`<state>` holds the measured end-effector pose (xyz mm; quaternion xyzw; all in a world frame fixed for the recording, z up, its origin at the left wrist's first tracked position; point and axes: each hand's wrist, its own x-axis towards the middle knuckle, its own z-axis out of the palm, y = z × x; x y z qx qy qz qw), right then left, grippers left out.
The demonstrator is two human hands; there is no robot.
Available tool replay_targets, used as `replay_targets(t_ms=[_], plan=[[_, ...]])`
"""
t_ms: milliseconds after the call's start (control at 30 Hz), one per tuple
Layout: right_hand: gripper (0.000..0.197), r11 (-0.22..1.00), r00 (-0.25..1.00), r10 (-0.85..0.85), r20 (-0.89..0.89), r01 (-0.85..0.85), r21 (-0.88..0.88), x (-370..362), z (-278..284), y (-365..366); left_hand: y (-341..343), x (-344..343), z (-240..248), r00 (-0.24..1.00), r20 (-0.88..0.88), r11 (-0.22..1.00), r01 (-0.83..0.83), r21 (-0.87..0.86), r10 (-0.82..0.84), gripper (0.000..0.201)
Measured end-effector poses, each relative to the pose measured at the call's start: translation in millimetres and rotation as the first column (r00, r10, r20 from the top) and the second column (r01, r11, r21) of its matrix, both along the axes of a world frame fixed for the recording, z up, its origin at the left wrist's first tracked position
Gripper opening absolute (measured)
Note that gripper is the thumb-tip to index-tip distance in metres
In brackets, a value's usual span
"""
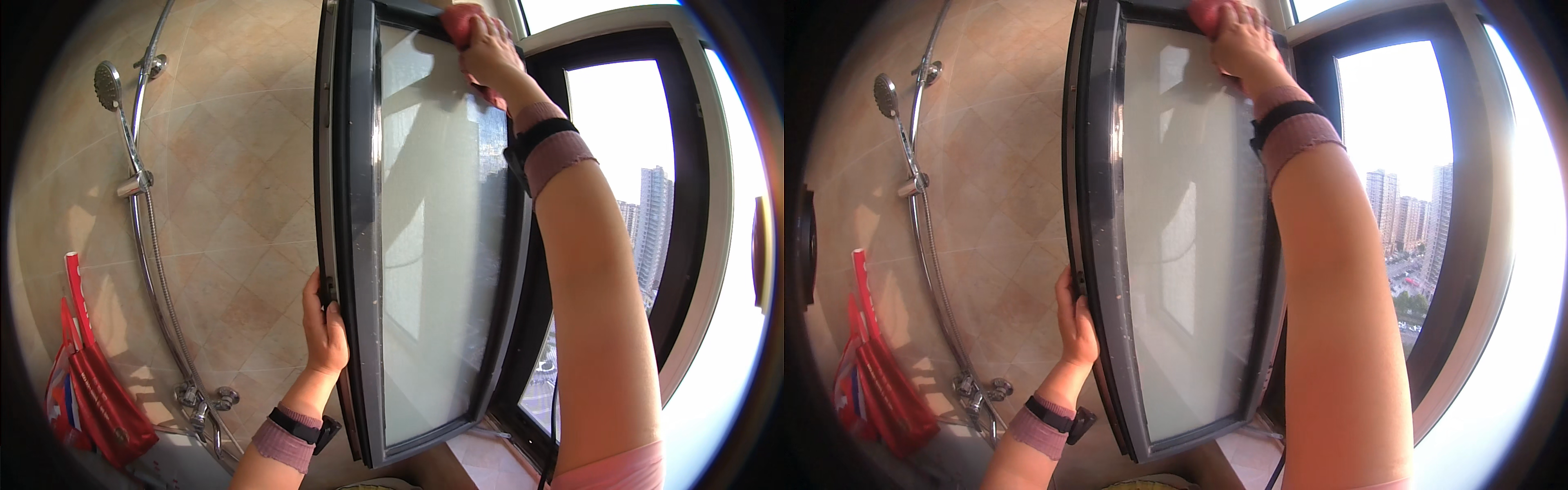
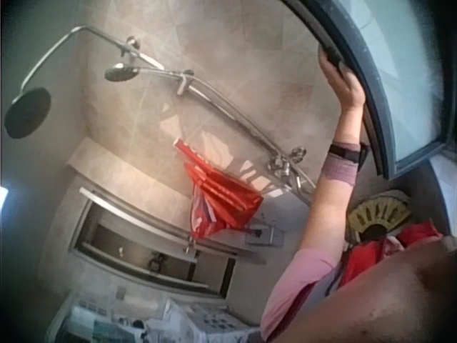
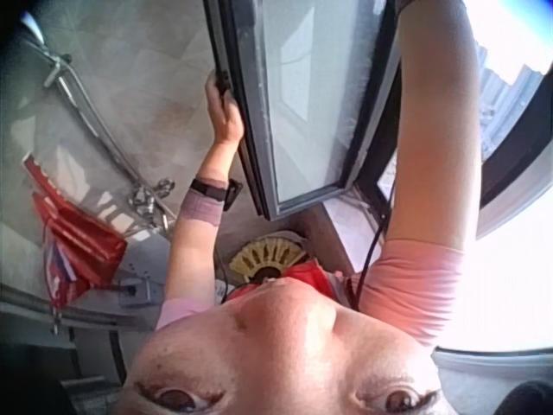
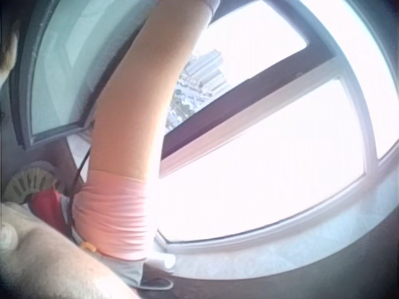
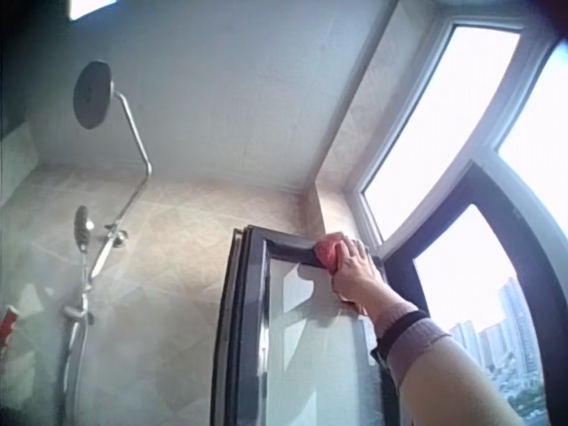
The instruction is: The person cleans a glass window pane with a red cloth, wiping the interior and exterior surfaces and the edges of the window frame.
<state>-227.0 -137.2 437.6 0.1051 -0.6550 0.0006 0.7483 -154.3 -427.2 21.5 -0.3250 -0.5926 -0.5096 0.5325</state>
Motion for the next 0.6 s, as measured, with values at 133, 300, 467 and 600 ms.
replay_targets(t_ms=[133,300,467,600], plan=[[0.040,0.999,0.995,0.054,0.088,-0.053,-0.013,31,-32,-7,-14,2,-7,0.999,0.026,0.999,-0.034,0.015,0.034,0.056],[0.017,0.976,0.985,-0.123,0.122,0.142,-0.164,21,-4,2,-8,-1,-4,1.000,0.007,1.000,-0.015,0.020,0.015,0.056],[0.031,0.983,0.982,0.159,-0.105,-0.167,-0.070,16,-10,-32,-8,-7,-7,0.998,-0.019,0.998,-0.064,0.008,0.064,0.055],[0.054,0.978,0.983,0.175,-0.051,-0.168,0.121,35,-16,-101,-11,-4,-7,0.996,-0.039,0.997,-0.079,-0.005,0.078,0.055]])
